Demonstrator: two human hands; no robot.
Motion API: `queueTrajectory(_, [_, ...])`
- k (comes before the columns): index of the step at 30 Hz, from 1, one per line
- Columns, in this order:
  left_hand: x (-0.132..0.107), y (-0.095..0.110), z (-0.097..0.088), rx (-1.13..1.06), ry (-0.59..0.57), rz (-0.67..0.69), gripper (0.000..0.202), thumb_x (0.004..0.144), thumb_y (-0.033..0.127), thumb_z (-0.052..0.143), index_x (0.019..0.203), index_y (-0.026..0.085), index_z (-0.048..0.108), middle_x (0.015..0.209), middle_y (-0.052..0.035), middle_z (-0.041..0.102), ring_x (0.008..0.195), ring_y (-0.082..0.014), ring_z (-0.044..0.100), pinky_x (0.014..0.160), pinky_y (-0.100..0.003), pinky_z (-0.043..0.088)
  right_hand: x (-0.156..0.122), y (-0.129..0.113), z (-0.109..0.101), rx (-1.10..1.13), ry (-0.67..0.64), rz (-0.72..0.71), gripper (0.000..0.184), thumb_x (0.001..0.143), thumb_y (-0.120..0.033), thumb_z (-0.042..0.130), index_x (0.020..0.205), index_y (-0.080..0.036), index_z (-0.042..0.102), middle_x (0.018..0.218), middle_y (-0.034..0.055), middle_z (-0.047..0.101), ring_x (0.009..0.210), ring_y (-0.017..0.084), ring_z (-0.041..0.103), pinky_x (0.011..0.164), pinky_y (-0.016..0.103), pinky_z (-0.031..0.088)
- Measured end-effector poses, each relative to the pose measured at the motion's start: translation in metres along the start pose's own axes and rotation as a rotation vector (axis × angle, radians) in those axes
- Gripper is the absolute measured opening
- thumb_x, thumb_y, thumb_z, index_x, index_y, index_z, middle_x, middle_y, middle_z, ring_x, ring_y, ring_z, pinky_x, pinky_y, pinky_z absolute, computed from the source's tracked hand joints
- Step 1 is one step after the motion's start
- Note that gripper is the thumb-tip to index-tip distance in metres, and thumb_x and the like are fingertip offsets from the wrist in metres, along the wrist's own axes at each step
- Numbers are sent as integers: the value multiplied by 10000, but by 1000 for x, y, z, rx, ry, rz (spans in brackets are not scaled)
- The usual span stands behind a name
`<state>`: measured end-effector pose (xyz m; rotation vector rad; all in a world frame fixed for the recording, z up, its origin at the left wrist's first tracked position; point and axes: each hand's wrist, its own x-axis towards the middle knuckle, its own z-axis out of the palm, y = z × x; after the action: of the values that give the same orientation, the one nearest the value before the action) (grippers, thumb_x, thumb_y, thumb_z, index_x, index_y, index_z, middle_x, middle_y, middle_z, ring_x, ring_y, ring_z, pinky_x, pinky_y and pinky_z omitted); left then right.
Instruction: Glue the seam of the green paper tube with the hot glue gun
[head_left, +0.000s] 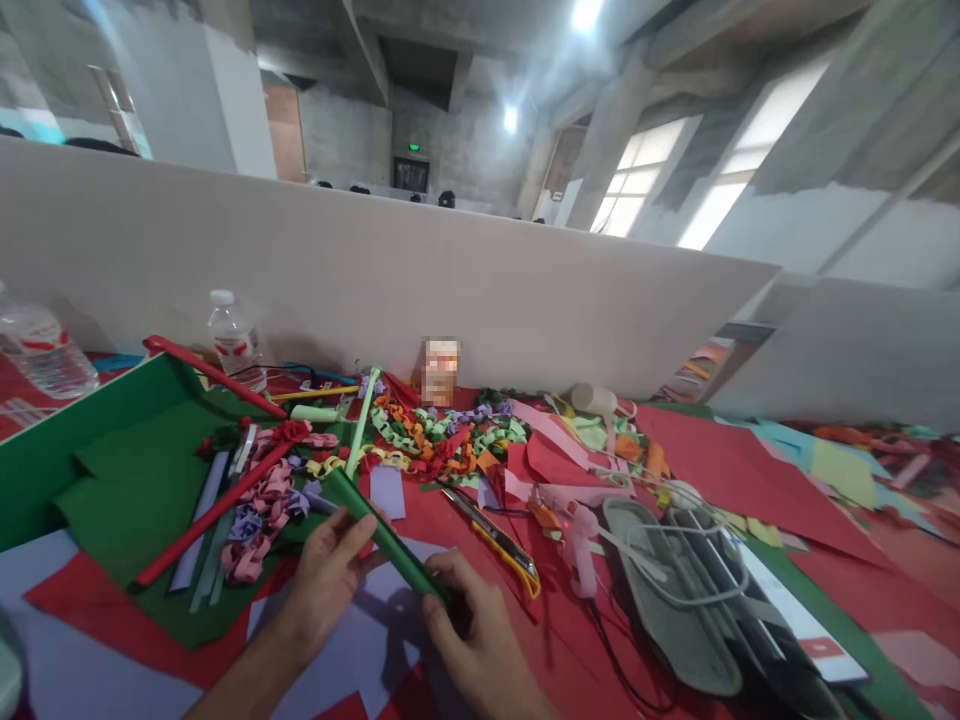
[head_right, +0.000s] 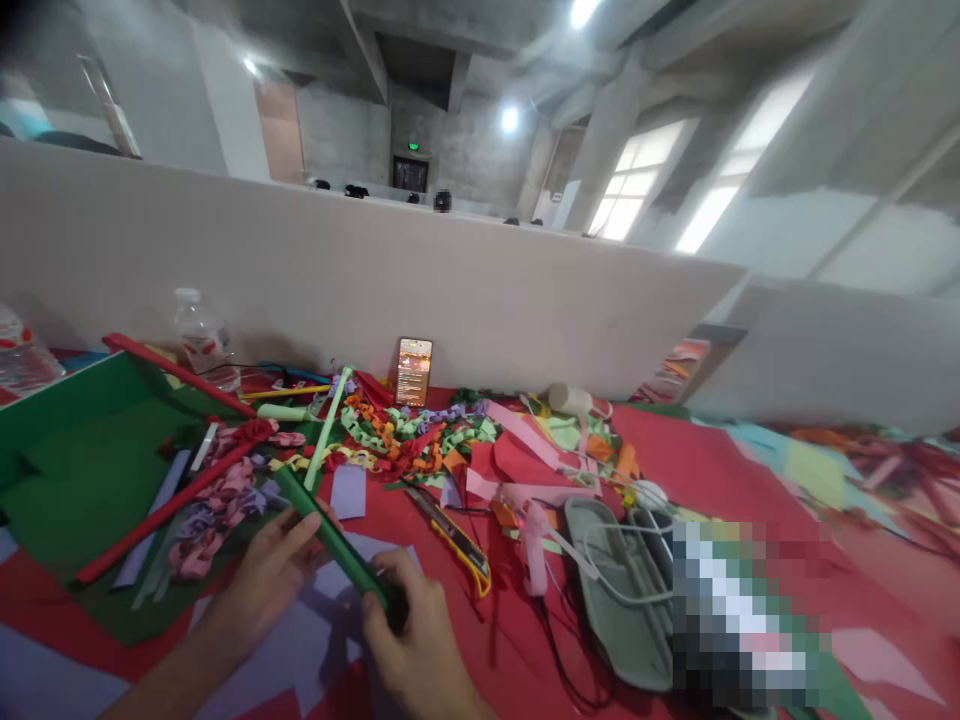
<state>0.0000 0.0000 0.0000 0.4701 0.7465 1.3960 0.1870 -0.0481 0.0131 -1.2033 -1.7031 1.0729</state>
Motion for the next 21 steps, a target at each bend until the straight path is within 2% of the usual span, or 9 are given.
queueTrajectory(4, [0,2,-2,-11,-44,-11,224,706,213,880,847,148,718,843,-19,708,794,-133,649,752,-265,587,0,6,1,7,9,10,234,936,-294,514,1132,-210,611,814,5,611,680,151,503,605,249,382])
queueTrajectory(6, [0,2,-2,-17,-58,-5,209,713,204,873,843,157,717,834,-9,702,792,-129,644,755,-263,584,1,7,2,16,14,8,219,941,-296,510,1106,-205,621,853,19,629,722,159,534,635,254,405])
queueTrajectory(12, [-1,3,0,-17,-60,13,206,716,192,864,857,180,715,867,-4,698,803,-123,636,742,-248,577,-5,4,2,17,-41,21,190,953,-318,495,1062,-210,608,727,-18,576,605,139,487,561,248,379])
queueTrajectory(16, [0,4,0,-61,-9,-15,240,676,183,886,849,169,722,843,-9,720,788,-132,662,703,-232,576,-4,-3,0,-82,-24,-27,174,952,-390,509,955,-266,631,725,0,617,611,184,551,543,288,416])
queueTrajectory(19, [1,4,-1,-124,34,-61,244,670,177,889,846,171,720,835,-2,738,750,-117,672,694,-214,573,26,-8,-6,-239,128,-71,246,986,-434,428,924,-306,629,782,19,680,665,222,626,569,331,491])
queueTrajectory(21, [2,3,-2,-151,31,-99,251,675,174,886,863,176,719,832,1,745,742,-113,680,696,-209,570,66,-11,-11,-321,169,-89,259,995,-370,395,994,-278,637,898,39,707,796,228,656,710,349,522])
